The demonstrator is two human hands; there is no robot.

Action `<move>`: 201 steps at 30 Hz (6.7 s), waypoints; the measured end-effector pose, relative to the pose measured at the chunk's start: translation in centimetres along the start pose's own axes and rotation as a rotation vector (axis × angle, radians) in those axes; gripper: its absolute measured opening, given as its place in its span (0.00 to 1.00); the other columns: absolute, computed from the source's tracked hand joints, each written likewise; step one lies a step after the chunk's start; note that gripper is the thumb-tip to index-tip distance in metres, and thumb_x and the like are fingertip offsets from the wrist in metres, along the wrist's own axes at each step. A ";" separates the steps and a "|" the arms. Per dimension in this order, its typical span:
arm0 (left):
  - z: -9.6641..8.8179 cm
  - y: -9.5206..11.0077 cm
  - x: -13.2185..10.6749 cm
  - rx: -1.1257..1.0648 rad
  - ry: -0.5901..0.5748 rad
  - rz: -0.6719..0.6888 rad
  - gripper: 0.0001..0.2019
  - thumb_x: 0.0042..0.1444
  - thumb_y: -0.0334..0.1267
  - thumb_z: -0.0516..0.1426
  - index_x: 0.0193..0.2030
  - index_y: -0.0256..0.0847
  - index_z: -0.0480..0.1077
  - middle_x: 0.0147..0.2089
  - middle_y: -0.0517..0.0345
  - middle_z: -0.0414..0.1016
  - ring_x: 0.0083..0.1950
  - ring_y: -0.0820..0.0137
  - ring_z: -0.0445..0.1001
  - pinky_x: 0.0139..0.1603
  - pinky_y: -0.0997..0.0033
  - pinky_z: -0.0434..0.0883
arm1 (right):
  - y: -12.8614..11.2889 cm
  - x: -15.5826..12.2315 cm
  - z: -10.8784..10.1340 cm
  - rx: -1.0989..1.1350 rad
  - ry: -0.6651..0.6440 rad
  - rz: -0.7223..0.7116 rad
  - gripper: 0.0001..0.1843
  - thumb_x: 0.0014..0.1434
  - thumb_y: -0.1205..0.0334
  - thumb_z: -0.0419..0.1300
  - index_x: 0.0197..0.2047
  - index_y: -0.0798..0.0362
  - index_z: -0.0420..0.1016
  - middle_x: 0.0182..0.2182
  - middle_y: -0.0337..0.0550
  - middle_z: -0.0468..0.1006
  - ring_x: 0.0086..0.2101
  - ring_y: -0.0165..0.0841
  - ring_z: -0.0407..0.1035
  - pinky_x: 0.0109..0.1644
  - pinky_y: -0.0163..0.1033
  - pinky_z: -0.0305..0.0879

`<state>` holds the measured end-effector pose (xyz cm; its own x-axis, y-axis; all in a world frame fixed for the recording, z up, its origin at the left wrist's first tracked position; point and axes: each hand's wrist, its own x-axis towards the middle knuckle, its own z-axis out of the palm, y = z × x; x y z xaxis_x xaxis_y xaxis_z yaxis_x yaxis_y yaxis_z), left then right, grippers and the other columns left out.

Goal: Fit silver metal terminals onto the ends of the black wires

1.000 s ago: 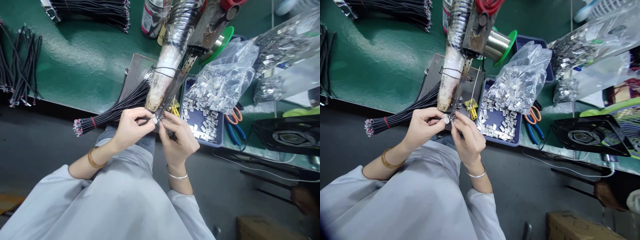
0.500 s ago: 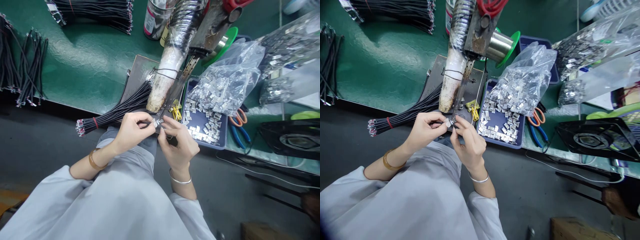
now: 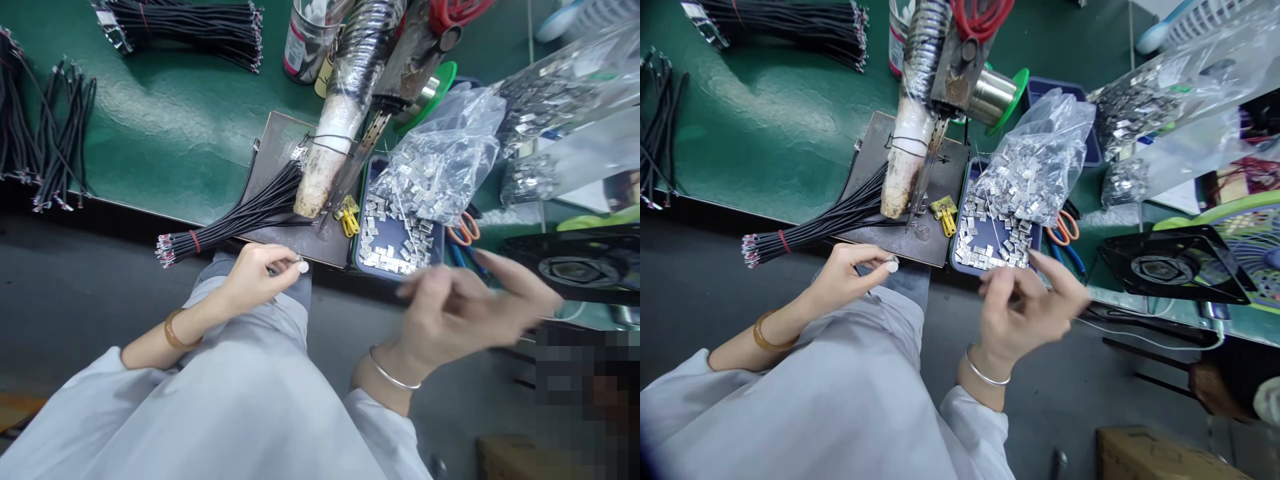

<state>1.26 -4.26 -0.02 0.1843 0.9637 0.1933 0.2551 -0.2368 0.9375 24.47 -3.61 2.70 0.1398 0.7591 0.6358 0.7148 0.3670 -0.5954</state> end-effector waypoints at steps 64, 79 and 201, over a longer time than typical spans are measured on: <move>-0.9 -0.5 3.5 -0.569 -0.245 -0.264 0.12 0.49 0.40 0.67 0.36 0.37 0.72 0.23 0.65 0.71 0.23 0.78 0.69 0.27 0.78 0.67 | 4.4 7.8 1.4 -0.393 -0.760 0.248 0.09 0.48 0.64 0.66 0.23 0.48 0.69 0.24 0.39 0.78 0.27 0.35 0.69 0.33 0.39 0.57; 0.0 0.3 3.4 -0.509 -0.034 -0.318 0.11 0.45 0.41 0.66 0.29 0.36 0.75 0.22 0.64 0.70 0.24 0.79 0.66 0.26 0.79 0.64 | -1.2 1.4 0.8 0.246 -0.170 0.485 0.11 0.52 0.59 0.66 0.27 0.47 0.66 0.29 0.38 0.79 0.23 0.30 0.72 0.27 0.37 0.72; 0.4 2.2 4.0 -0.354 0.151 -0.258 0.08 0.45 0.38 0.61 0.24 0.35 0.78 0.20 0.63 0.65 0.23 0.79 0.55 0.23 0.77 0.54 | -3.8 -1.4 5.7 0.091 -0.097 -0.175 0.08 0.63 0.70 0.64 0.36 0.49 0.72 0.42 0.43 0.87 0.41 0.35 0.83 0.45 0.40 0.80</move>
<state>2.94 -0.94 2.66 0.0105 0.9990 -0.0443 -0.0697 0.0449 0.9966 17.63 -3.00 1.33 -0.0512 0.7262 0.6856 0.6571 0.5414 -0.5244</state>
